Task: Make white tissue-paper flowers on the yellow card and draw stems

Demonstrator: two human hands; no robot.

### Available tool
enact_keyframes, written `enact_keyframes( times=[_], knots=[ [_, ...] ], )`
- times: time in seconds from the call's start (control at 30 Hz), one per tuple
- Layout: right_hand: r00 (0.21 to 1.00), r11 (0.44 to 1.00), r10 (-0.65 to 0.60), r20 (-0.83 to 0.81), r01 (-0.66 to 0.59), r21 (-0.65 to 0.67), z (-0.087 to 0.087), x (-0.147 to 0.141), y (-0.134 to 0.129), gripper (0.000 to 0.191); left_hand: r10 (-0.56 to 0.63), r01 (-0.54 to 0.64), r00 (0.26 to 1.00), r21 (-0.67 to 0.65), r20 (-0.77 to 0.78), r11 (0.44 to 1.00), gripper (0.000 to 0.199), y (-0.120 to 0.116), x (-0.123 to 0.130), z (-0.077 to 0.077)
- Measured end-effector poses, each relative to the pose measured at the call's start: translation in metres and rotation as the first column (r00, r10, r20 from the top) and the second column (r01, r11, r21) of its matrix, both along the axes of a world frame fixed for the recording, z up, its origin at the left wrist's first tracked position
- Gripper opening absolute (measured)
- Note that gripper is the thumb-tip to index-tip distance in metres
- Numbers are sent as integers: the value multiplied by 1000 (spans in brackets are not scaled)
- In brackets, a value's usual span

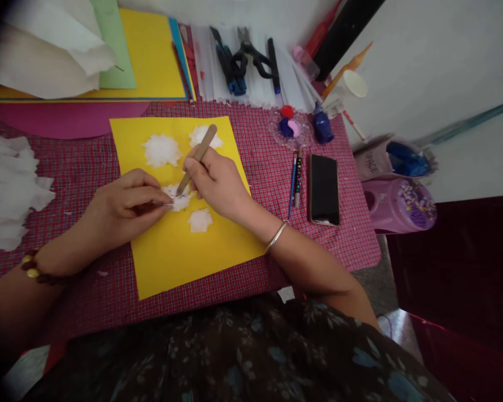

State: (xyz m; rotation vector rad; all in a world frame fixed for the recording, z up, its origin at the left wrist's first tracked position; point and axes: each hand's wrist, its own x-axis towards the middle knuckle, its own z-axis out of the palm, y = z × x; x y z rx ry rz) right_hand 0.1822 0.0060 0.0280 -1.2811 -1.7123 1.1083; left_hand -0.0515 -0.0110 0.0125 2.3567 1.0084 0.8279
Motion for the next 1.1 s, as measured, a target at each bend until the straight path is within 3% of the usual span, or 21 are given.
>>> enact_keyframes(
  times=[0.33, 0.5, 0.63, 0.73, 0.9, 1.1],
  knots=[
    [998, 998, 21, 56, -25, 55, 4, -2, -2, 23, 27, -29, 998, -30, -57, 999, 7, -2, 4, 6],
    [994, 995, -75, -85, 81, 58, 15, 4, -1, 35, 24, -31, 994, -63, -111, 998, 7, -2, 5, 9],
    [957, 983, -148, -249, 171, 72, 25, 13, -4, 36, 0, 2, 993, 15, -120, 1000, 8, -4, 3, 8],
    [957, 994, -79, -281, 96, 45, 21, 18, -9, 40, -23, 31, 990, 55, -138, 998, 14, -5, 1, 7],
    [992, 999, -27, -124, 29, 15, 6, 22, -14, 48, -14, 26, 983, 64, -181, 998, 16, -6, 0, 7],
    [995, 998, 53, -88, -50, 40, 4, 23, -12, 47, -46, 67, 985, 121, -163, 990, 11, -7, -2, 9]
  ],
)
